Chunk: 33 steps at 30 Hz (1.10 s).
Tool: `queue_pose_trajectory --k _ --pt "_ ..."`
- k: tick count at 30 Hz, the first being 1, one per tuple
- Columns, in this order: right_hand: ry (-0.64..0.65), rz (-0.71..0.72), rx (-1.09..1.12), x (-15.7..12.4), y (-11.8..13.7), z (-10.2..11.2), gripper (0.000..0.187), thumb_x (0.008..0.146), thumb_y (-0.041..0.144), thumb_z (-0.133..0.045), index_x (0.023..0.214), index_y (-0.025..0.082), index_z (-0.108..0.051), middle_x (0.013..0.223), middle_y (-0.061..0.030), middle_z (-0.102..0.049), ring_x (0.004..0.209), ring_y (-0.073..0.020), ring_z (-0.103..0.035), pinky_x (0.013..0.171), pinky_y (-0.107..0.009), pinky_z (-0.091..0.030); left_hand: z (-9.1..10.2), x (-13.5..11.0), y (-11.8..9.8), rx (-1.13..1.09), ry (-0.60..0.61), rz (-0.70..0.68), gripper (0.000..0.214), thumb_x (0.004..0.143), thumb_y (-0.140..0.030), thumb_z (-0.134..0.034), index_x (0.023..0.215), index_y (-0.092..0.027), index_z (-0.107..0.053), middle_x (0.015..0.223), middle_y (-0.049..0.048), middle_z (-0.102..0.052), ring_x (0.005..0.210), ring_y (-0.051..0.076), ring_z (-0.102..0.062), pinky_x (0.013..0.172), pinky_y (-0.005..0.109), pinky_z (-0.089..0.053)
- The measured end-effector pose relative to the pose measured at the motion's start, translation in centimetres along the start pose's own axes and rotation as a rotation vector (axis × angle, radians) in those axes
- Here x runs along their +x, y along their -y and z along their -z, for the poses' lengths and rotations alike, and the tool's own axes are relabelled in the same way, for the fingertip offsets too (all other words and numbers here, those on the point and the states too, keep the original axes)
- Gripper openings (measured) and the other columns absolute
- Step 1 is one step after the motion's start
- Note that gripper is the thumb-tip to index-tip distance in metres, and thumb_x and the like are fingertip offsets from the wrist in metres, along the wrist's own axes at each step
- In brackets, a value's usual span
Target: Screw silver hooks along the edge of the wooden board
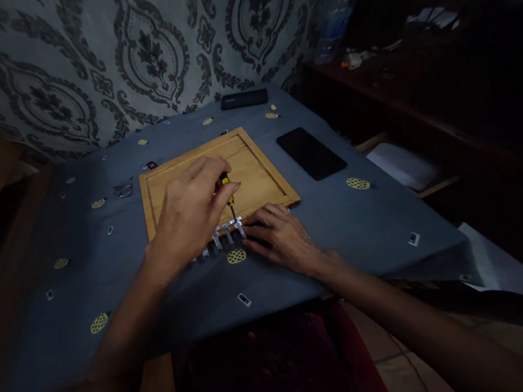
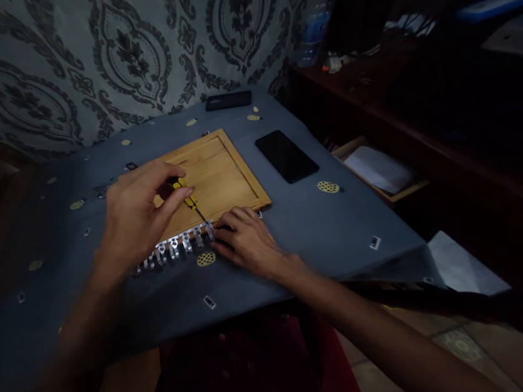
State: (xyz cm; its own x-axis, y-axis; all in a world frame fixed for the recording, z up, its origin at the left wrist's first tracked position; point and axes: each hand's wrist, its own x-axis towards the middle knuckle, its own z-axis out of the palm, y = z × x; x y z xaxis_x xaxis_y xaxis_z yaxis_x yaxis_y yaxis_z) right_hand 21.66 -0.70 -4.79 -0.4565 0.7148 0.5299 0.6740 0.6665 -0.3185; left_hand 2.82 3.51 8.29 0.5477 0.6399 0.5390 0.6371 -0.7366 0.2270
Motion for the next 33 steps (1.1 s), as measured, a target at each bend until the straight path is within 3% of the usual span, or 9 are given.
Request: queue_pose_trajectory --k 7,17,25,33 --pt "0.010 -0.007 0.014 -0.04 0.00 0.02 0.016 0.097 0.030 -0.062 0.101 0.022 -0.076 0.098 -0.0079 -0.070 0.095 -0.0245 -0.058 0.084 -0.040 -0.046 -0.08 -0.08 -0.04 0.005 0.000 0.036 0.008 0.094 -0.020 -0.067 0.100 -0.022 -0.062 0.094 0.0027 -0.072 0.082 0.018 -0.069 0.074 0.031 -0.053" --pt "0.015 -0.009 0.005 0.00 0.07 0.14 0.016 0.098 0.030 -0.060 0.101 0.023 -0.075 0.098 -0.0060 -0.071 0.094 -0.0238 -0.059 0.083 -0.039 -0.045 0.49 0.15 -0.16 -0.070 0.034 -0.035 0.010 0.093 -0.011 -0.064 0.101 -0.018 -0.064 0.097 0.0034 -0.073 0.086 0.017 -0.069 0.078 0.028 -0.054" --pt "0.004 -0.003 -0.010 0.01 0.03 0.04 0.018 0.099 0.031 -0.058 0.099 0.024 -0.075 0.097 -0.0058 -0.071 0.094 -0.0239 -0.058 0.083 -0.039 -0.045 0.29 0.01 0.00 -0.215 0.032 0.146 0.017 0.088 -0.013 -0.068 0.102 -0.021 -0.063 0.098 0.0010 -0.071 0.082 0.015 -0.067 0.074 0.028 -0.055" --pt "-0.005 0.018 0.005 0.01 -0.02 0.09 0.019 0.099 0.030 -0.060 0.099 0.020 -0.076 0.096 -0.0070 -0.069 0.093 -0.0227 -0.056 0.083 -0.038 -0.044 0.34 0.23 0.33 -0.199 0.045 0.083 0.015 0.089 -0.010 -0.068 0.101 -0.019 -0.065 0.091 -0.0007 -0.070 0.079 0.013 -0.066 0.073 0.025 -0.052"
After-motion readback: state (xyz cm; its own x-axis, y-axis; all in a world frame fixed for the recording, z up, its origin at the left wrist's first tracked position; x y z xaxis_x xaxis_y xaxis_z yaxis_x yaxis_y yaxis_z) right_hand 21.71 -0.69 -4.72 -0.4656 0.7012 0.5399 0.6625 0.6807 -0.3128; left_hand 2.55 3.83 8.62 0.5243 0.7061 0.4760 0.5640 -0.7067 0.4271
